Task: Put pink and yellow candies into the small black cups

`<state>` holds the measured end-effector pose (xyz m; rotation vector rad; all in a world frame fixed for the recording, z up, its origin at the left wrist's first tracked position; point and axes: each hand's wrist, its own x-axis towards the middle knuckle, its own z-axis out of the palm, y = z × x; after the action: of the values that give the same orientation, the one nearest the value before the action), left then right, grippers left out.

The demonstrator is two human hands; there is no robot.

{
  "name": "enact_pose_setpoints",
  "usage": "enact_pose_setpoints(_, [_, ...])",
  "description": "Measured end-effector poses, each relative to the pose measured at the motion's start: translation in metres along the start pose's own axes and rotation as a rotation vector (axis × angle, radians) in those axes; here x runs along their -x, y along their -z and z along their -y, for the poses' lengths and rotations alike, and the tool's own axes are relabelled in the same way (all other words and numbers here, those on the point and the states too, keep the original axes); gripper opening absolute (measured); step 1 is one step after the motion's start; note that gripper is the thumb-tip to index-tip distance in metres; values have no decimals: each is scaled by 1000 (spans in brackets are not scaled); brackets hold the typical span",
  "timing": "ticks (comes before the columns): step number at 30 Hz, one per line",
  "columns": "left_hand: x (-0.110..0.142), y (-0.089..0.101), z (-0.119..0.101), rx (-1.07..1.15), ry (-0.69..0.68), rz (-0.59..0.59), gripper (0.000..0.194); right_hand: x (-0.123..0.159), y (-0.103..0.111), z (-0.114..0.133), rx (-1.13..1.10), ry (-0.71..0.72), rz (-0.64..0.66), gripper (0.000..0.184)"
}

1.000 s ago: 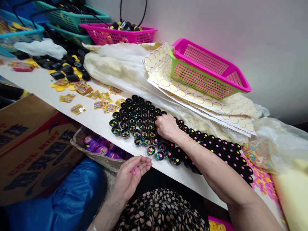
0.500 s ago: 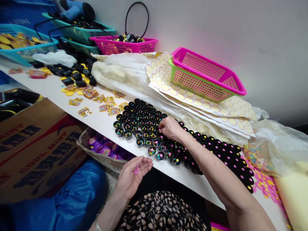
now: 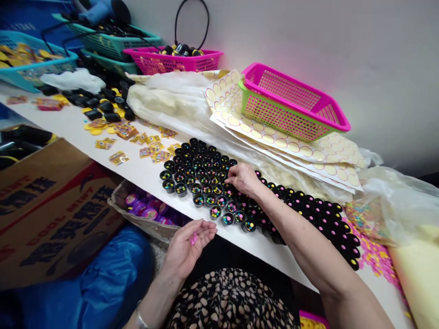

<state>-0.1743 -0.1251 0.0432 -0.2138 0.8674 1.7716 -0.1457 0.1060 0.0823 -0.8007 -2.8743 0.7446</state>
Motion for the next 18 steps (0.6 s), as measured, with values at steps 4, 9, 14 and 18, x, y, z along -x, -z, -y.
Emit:
enact_pose_setpoints(4, [0, 0, 1, -6, -14, -2, 13, 2, -3, -2, -14, 119, -11, 13])
enact_pose_setpoints(9, [2, -1, 0, -5, -8, 1, 12, 4, -5, -8, -88, 139, -41, 13])
enact_pose_setpoints(14, [1, 3, -3, 39, 44, 32, 16, 14, 7, -2, -161, 83, -145, 16])
enact_pose_setpoints(18, [5, -1, -8, 171, 101, 158, 33, 47, 16, 26, -193, 179, -213, 16])
